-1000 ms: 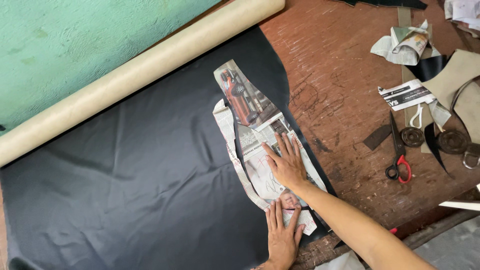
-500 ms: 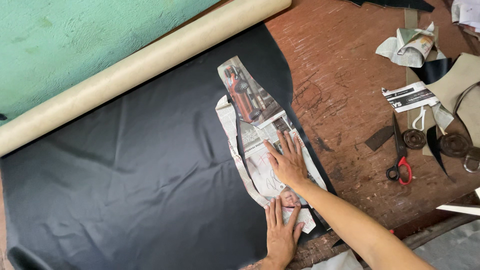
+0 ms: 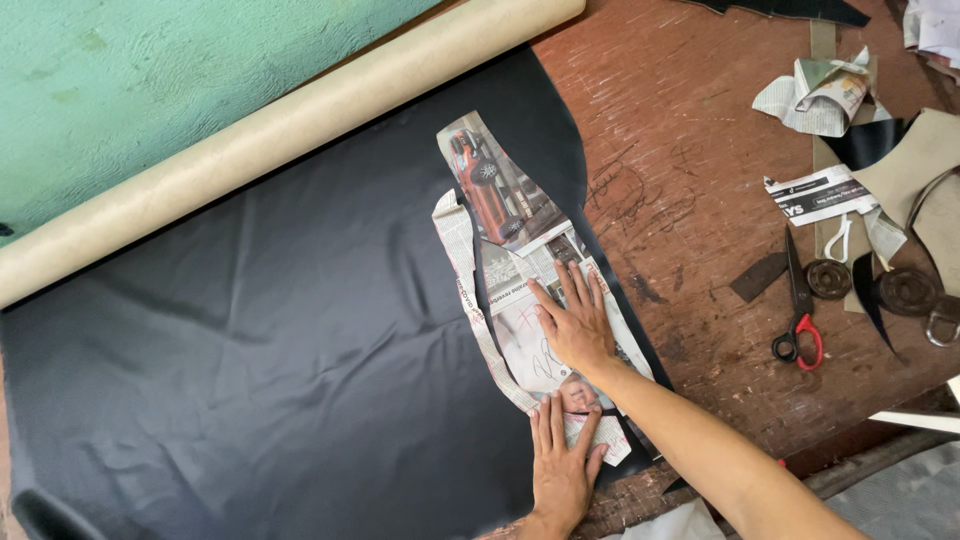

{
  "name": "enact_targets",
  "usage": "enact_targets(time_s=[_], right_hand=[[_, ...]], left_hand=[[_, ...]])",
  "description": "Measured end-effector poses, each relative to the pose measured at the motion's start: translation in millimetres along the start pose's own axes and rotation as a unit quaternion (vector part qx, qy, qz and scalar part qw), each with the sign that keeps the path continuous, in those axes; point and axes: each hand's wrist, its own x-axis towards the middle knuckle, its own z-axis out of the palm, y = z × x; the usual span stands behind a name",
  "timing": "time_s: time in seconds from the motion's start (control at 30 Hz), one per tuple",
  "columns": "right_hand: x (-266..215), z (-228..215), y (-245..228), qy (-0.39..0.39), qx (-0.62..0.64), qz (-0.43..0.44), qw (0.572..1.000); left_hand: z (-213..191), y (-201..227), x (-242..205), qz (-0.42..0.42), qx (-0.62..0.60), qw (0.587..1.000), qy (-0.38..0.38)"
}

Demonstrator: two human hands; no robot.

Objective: The person places and smooths newspaper pages onto a black sheet on a wooden workbench. They repeatedly pick up newspaper sections, unfold them, and lay them flat, adjusting the edges by hand. The person also moves a plastic container and uses small metal weights to hold the newspaper in place.

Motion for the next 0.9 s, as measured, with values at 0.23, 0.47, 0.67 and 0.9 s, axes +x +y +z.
enact_targets(time_s=[0.23,0.47,0.67,0.9], right_hand=[[-1,-2,-1,0.006,0.011,-0.004,1.000],[-1,-3,0,0.004,0.013,-0.009,1.000],[2,-1,6,-0.003,0.022,-0.019,1.000],[6,8,12,-0.045,0.051,0.015,0.998]], left_hand=[[1,-1,-1,0.007,0.006,1.000,0.007],[3,-2,-1,0.015,0.019,0.999,0.029],[6,-5,0,0.023,0.028,0.999,0.027],[24,-10,5,0.014,0.043,0.997,0.063]])
